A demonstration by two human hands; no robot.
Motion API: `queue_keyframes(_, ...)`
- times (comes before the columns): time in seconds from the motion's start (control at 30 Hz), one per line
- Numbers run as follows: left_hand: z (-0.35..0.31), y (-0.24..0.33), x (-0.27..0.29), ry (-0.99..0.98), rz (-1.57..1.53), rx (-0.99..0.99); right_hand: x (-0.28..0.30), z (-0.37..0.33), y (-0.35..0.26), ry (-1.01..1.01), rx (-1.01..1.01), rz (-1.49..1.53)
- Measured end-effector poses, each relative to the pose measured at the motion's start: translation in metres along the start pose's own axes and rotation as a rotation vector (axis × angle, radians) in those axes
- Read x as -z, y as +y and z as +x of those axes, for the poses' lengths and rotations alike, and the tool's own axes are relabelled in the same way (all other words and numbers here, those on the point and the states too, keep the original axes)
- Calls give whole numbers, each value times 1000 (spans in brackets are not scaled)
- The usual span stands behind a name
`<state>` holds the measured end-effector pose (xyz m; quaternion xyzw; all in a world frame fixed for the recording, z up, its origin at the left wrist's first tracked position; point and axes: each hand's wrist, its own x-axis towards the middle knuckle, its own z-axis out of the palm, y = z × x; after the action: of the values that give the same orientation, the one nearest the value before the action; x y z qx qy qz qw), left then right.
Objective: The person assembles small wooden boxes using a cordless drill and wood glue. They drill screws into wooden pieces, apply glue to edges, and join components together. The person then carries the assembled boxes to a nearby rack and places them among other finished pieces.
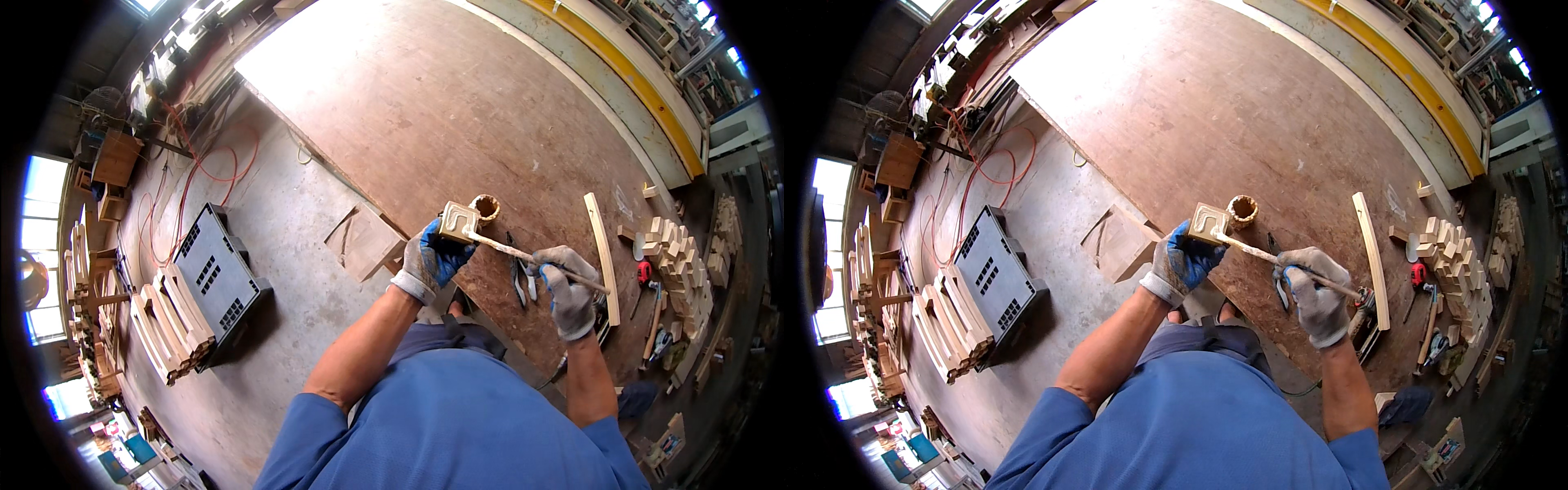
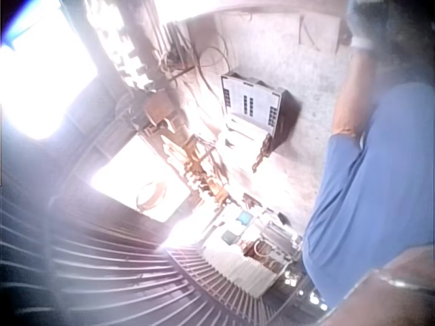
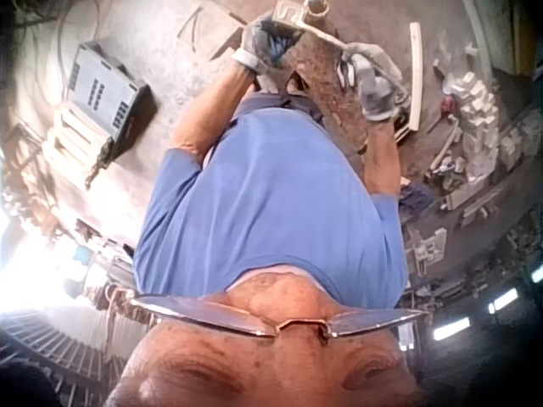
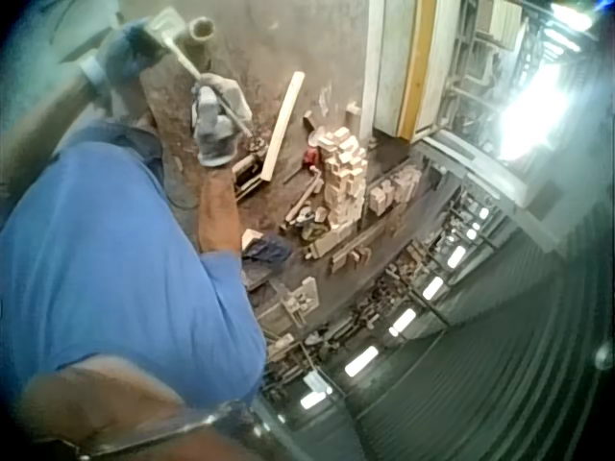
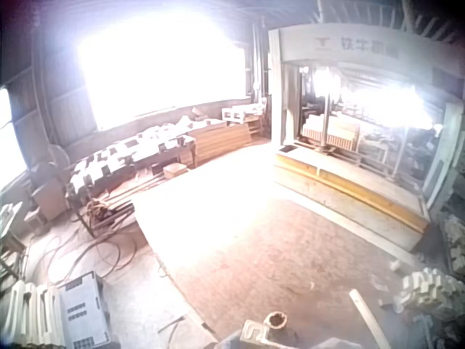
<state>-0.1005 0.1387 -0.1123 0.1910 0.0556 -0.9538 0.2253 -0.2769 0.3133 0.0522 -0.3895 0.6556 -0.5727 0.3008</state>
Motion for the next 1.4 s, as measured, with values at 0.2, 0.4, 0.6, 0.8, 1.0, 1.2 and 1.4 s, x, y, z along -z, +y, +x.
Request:
queue_keyframes(0.2, -2, 0, -8, -32, 58, 45, -6, 9, -3, 107, -26, 110)
queue_keyframes(0.4, -2, -3, -2, 5, -4, 15, -3, 7, -6, -12, -10, 23)
queue_keyframes(0.6, -5, -3, -7, 12, 46, 45, -9, 10, -8, 156, -18, 98)
queue_keyframes(0.8, -5, -6, -9, 87, 50, -47, 6, 7, -5, 18, -26, 2)
queue_keyframes(1.0, -4, -2, -5, -18, 57, 49, -6, 11, -13, 60, -43, 111)
queue_keyframes(1.2, -6, -6, -9, 91, 75, -16, 0, 10, -11, -31, -87, 54)
queue_keyframes(1.4, -8, -2, -5, 28, 77, -2, 10, 11, -4, 44, -100, 76)
